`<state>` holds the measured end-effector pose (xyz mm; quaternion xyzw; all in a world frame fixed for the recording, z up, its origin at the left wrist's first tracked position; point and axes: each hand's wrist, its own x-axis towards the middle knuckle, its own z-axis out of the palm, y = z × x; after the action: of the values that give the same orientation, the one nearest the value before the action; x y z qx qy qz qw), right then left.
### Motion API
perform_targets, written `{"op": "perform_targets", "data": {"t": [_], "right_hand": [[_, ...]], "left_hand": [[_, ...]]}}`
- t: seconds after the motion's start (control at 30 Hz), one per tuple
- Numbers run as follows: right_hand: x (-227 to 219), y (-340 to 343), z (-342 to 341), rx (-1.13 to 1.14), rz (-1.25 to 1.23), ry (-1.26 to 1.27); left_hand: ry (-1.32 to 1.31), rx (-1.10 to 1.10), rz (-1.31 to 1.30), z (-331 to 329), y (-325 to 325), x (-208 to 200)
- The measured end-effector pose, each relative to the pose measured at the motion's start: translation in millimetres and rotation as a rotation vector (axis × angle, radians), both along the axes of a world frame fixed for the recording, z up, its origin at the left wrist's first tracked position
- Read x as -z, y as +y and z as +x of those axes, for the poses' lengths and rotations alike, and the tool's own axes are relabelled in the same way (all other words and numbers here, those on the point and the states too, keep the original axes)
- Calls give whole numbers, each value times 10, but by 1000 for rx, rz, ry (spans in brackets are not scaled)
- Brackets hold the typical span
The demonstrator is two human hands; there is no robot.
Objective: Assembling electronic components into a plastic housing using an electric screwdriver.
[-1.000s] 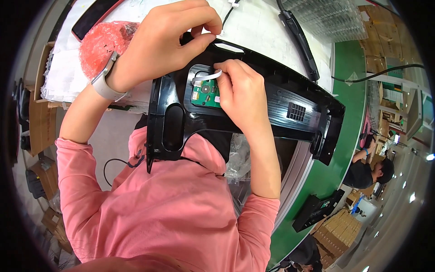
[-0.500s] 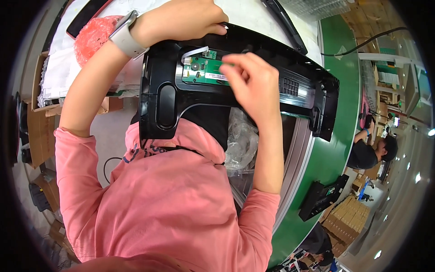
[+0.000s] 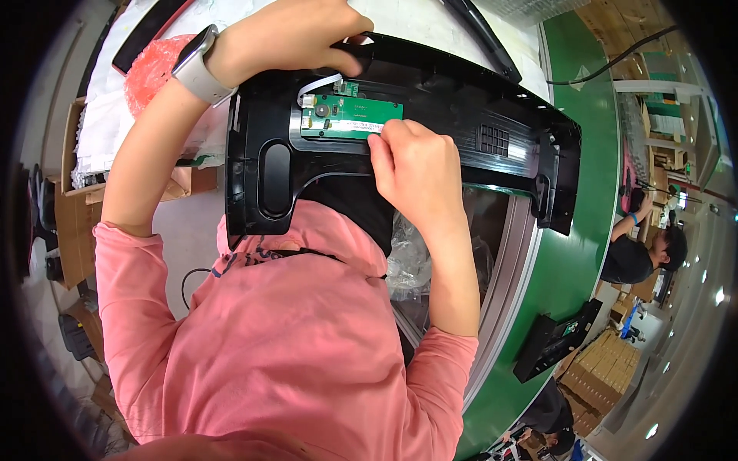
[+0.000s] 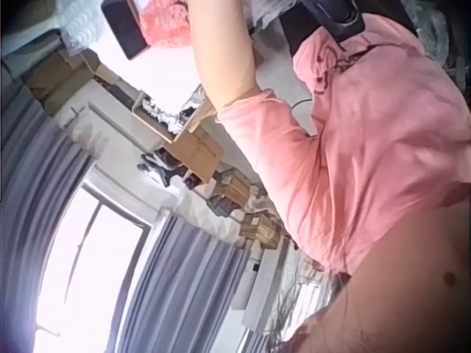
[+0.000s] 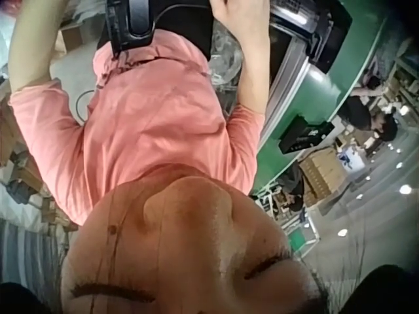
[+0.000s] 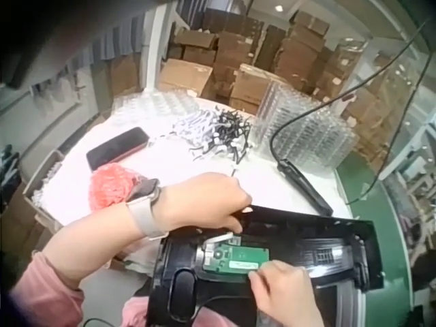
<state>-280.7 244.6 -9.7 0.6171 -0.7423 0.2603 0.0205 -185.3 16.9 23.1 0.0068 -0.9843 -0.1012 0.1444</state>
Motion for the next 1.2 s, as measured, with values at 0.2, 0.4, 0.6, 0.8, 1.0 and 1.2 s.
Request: {"op": "perform_targets", "data": {"t": [0.2, 0.4, 0.6, 0.8, 1.0, 1.2], "right_hand": [[-234, 532, 477, -291, 36, 157], [-238, 844, 535, -219, 255, 188], [-366, 464, -69, -320, 89, -176], [60, -164, -419, -594, 21, -304], [-23, -62, -372, -335, 149, -376], [-98, -125, -348, -365, 178, -74]], "left_hand": [[66, 35, -8, 43, -27, 66], [-22, -3, -22, 2, -21, -30], [-63, 4, -28, -44, -87, 40], [-45, 16, -9, 0, -31, -35], [-36, 15, -2, 23, -20, -29], [-34, 13, -8, 15, -29, -65]]}}
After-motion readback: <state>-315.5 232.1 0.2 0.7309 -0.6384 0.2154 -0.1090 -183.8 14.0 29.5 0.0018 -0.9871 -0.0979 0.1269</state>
